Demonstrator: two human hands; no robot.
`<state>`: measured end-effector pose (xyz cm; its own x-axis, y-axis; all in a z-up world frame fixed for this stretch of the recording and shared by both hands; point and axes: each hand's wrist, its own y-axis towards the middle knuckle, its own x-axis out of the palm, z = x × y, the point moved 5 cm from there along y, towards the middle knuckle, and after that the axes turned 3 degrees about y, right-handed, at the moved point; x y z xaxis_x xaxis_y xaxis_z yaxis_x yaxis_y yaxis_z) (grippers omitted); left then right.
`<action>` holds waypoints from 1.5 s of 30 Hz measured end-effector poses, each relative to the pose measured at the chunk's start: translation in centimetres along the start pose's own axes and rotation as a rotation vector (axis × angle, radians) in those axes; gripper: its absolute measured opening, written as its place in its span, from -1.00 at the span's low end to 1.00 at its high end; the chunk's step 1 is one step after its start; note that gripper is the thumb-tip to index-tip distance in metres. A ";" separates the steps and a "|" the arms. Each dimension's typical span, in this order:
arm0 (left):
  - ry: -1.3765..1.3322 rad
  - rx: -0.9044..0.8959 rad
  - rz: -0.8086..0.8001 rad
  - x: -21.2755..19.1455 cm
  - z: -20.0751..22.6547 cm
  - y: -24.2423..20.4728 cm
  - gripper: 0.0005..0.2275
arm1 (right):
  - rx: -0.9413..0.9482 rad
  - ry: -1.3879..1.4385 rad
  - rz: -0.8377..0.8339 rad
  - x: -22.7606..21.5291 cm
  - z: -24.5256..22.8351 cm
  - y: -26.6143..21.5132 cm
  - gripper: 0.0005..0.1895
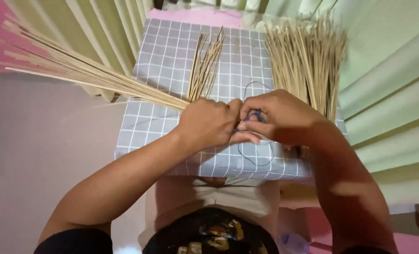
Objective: Gathering thin wooden sticks and tying them together with string to create broom bundles.
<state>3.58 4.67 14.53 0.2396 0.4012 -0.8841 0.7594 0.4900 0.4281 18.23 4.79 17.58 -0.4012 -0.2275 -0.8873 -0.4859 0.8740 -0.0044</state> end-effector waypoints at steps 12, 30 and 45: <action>-0.072 0.085 -0.207 2.6 -2.0 -1.2 -0.32 | 0.085 0.198 0.512 -1.4 13.1 0.6 -0.77; -0.325 1.008 0.465 10.2 5.7 -9.5 -0.74 | 0.295 1.926 0.302 20.4 4.0 -1.4 -0.65; -0.382 -0.871 -0.442 17.7 -10.4 -2.3 -0.52 | 0.128 1.464 0.677 13.4 14.7 0.1 -0.82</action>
